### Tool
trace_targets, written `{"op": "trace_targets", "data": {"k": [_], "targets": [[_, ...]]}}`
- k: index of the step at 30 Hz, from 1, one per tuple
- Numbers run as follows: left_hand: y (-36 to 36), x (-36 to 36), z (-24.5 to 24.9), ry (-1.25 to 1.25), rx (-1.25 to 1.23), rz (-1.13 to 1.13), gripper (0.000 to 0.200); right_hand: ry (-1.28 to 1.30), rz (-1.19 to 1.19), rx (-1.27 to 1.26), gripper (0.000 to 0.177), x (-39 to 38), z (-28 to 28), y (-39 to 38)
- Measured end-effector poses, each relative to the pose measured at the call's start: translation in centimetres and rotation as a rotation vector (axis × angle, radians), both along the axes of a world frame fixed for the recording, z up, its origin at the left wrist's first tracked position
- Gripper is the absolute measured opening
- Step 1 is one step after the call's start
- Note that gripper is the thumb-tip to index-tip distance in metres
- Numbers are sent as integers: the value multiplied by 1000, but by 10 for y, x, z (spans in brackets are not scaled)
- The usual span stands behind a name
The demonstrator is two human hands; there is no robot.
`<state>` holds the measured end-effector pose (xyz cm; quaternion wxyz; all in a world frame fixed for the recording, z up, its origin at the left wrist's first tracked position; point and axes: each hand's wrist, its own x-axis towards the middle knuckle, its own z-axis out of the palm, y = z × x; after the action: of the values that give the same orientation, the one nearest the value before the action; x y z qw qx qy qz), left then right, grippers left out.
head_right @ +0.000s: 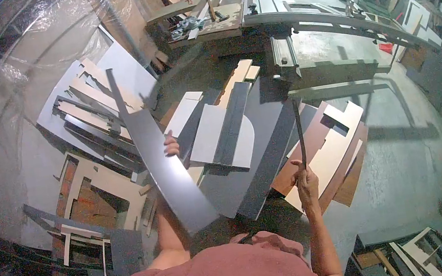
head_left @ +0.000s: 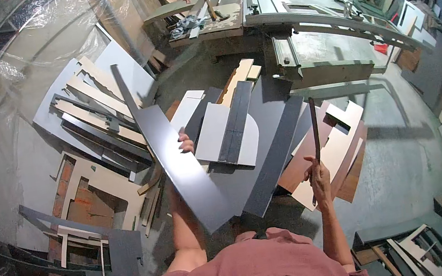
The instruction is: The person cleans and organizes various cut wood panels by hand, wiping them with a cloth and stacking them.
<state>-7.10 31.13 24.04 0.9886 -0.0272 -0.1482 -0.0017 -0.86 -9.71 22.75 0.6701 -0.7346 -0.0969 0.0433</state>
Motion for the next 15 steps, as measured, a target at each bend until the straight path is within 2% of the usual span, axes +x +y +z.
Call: {"op": "trace_targets", "data": {"k": [1,3,4,5,7,9,11,14,15], "targets": [[1,-1,-8,-125,-15,-104,43,10,3,-6,46,0,-3,0],[22,-4,-36,-213,219,-13,45,-26,26,-39,48,-1,-7,1],[40,-4,-60,-206,231,-84,46,-62,48,-73,49,0,-9,1],[19,-11,-38,-291,272,-63,47,-63,52,-76,49,0,-8,2],[39,-11,-66,-248,277,-135,48,-141,116,-159,47,-2,-3,8],[43,-13,-68,-194,302,-114,48,-125,156,-215,42,-5,3,14],[42,-17,-67,-142,327,-93,48,-223,280,-270,24,-6,4,20],[27,-22,-58,-79,344,-5,46,-253,375,-332,22,-13,8,32],[19,-25,-52,21,376,89,47,-266,420,-363,23,-15,8,33]]}}
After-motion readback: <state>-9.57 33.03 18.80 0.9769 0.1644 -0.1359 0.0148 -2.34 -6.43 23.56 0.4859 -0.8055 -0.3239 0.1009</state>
